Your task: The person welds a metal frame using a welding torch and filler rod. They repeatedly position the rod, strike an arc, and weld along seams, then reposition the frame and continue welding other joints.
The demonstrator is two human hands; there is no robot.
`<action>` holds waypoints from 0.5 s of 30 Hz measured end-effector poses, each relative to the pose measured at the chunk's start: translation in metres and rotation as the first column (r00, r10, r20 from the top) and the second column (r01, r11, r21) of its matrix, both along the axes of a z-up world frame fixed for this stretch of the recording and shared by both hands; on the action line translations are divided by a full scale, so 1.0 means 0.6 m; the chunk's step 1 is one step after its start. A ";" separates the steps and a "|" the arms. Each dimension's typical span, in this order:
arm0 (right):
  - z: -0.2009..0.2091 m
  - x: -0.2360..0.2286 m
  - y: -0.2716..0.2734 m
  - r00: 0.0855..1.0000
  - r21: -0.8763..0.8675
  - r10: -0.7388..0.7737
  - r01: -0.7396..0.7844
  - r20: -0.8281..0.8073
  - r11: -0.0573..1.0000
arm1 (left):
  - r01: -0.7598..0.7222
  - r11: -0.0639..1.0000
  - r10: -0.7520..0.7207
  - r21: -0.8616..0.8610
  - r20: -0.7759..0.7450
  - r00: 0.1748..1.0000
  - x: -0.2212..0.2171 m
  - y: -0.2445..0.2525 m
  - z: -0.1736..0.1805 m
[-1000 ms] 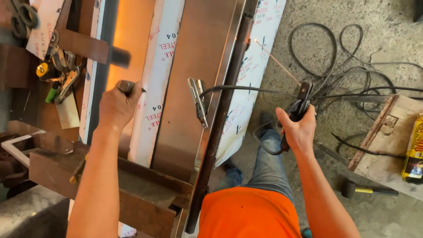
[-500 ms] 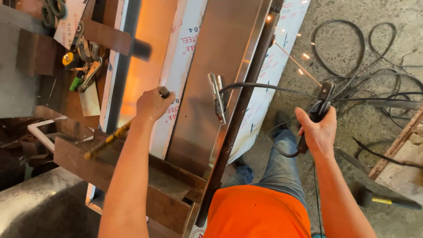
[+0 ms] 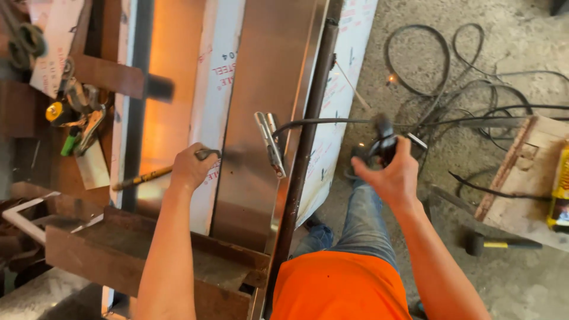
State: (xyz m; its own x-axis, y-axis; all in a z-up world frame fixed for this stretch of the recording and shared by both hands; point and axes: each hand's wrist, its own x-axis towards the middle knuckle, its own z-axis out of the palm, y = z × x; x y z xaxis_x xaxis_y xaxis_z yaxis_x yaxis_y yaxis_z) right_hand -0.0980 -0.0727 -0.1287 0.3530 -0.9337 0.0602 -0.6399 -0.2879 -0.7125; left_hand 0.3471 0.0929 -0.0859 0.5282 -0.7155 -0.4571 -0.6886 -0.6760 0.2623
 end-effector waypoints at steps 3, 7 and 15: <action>-0.124 -0.067 -0.031 0.591 0.895 -0.753 0.112 0.289 0.431 | -0.186 0.982 0.181 -0.032 -0.126 0.975 -0.011 0.006 -0.002; -0.032 -0.027 -0.051 0.238 0.930 -0.958 -0.363 0.161 0.066 | -0.399 0.915 0.402 0.056 -0.194 0.895 -0.010 0.014 -0.017; -0.138 -0.092 -0.060 0.442 0.961 -0.853 -0.114 0.277 0.253 | -0.069 0.993 0.071 -0.098 0.023 0.997 -0.015 0.064 -0.018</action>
State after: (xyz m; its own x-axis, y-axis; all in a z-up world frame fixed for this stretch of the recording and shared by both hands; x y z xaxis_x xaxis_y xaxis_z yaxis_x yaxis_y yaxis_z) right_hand -0.1531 -0.1090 -0.2117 0.2090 -0.5646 -0.7985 0.3843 0.7983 -0.4638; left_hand 0.3380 0.1310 -0.0964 0.5894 -0.7167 -0.3727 -0.6482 -0.6949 0.3113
